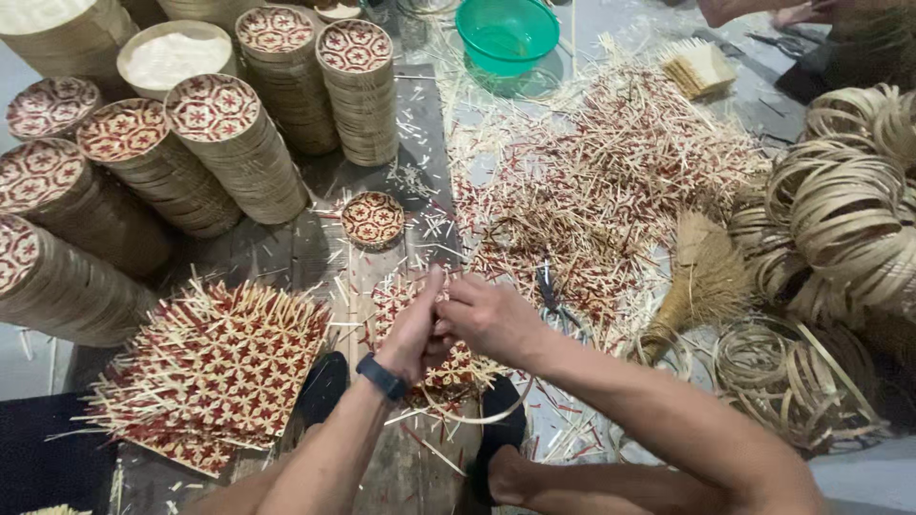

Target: The person weaves together thin strips of bamboo to form circular basket bases, using shears to trim excess material and securing the woven structure by hand.

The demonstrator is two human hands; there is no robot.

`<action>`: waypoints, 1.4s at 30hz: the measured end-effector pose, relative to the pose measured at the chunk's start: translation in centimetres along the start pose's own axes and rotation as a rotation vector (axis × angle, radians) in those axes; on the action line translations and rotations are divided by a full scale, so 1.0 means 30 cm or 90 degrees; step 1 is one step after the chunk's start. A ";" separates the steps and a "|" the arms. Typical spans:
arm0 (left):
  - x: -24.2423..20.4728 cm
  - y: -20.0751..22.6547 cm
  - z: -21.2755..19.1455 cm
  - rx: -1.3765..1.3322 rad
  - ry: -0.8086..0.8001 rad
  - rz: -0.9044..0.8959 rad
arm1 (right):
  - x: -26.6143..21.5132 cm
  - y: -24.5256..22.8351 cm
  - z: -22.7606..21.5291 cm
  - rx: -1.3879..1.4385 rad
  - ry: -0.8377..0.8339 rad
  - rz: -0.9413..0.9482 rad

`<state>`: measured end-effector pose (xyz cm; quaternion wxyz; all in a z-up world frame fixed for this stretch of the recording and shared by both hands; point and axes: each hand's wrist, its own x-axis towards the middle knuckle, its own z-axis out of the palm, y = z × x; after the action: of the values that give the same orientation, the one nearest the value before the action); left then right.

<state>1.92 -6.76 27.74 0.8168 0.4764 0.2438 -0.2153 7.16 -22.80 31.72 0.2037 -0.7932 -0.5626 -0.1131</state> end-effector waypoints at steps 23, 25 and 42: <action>0.158 -0.057 -0.274 -0.504 -0.008 0.207 | -0.114 0.163 0.237 1.081 0.222 0.651; 0.151 -0.028 -0.299 -0.370 -0.024 0.153 | -0.135 0.170 0.263 1.103 0.210 0.645; 0.236 -0.121 -0.281 -0.242 0.139 0.120 | -0.123 0.144 0.415 1.114 0.169 0.727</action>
<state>3.76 -1.79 17.41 0.8770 0.3555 0.3212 -0.0354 9.35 -21.55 18.26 0.7884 -0.4982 0.0360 0.3590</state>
